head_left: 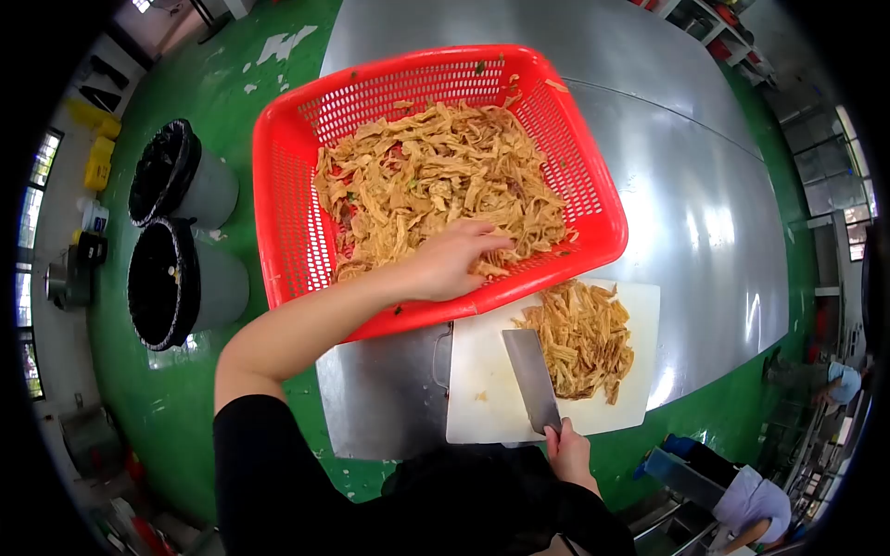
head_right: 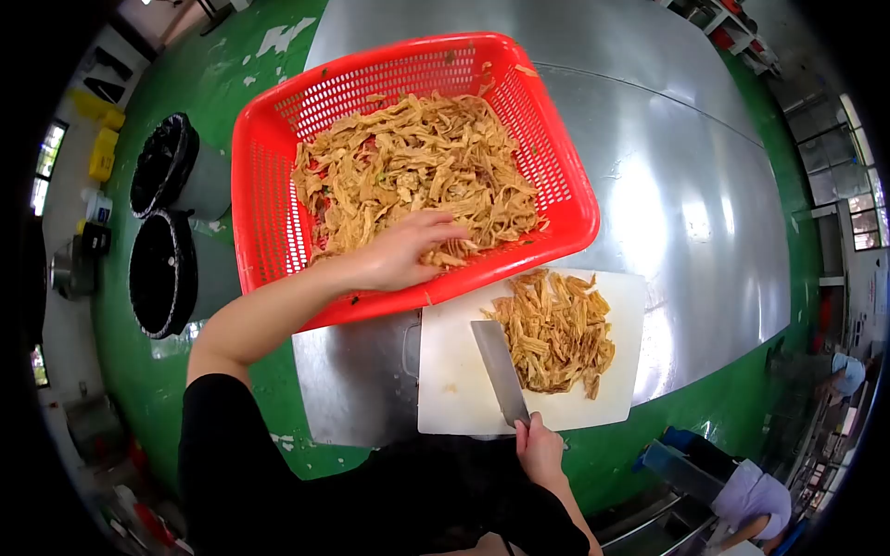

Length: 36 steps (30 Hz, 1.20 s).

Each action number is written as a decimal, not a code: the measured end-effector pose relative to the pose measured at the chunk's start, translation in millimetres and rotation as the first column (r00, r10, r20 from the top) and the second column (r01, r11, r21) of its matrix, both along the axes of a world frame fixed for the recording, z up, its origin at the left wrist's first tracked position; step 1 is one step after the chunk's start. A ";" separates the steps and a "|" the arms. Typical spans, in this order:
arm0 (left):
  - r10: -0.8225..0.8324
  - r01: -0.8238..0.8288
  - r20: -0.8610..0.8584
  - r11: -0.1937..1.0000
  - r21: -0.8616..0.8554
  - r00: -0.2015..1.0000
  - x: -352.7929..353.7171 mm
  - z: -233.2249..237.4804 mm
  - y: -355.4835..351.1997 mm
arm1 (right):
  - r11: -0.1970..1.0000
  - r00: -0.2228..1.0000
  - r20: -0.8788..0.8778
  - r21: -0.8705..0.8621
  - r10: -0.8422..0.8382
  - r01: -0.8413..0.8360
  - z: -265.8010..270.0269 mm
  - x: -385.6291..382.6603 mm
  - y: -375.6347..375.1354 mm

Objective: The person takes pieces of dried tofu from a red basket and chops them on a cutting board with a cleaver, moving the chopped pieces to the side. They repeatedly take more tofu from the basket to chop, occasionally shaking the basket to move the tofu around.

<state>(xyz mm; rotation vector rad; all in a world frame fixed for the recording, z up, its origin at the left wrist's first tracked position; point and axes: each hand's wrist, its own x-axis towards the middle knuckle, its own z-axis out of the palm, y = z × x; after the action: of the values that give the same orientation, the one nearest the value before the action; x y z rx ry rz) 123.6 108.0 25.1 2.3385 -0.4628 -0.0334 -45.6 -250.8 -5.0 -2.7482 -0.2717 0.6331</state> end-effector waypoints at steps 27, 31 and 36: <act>0.285 0.044 -0.409 0.774 0.632 0.867 -19.1 -5.9 111.0 | 0.998 0.999 0.051 0.057 0.005 -0.008 -0.9 2.0 0.2; 0.336 -0.242 -0.093 0.820 0.518 0.937 -2.1 16.3 62.8 | 0.999 0.998 0.067 0.048 0.009 -0.012 5.5 1.8 4.2; 0.070 -0.208 0.295 0.860 0.467 0.953 42.0 -30.4 13.2 | 0.998 0.985 -0.171 -0.058 0.019 -0.030 1.8 -5.4 8.8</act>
<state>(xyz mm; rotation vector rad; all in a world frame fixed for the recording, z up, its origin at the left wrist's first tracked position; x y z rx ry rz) 165.6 121.2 -5.3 2.8991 -0.4516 0.2718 -51.1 -242.0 -3.3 -2.7291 -0.2511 0.8909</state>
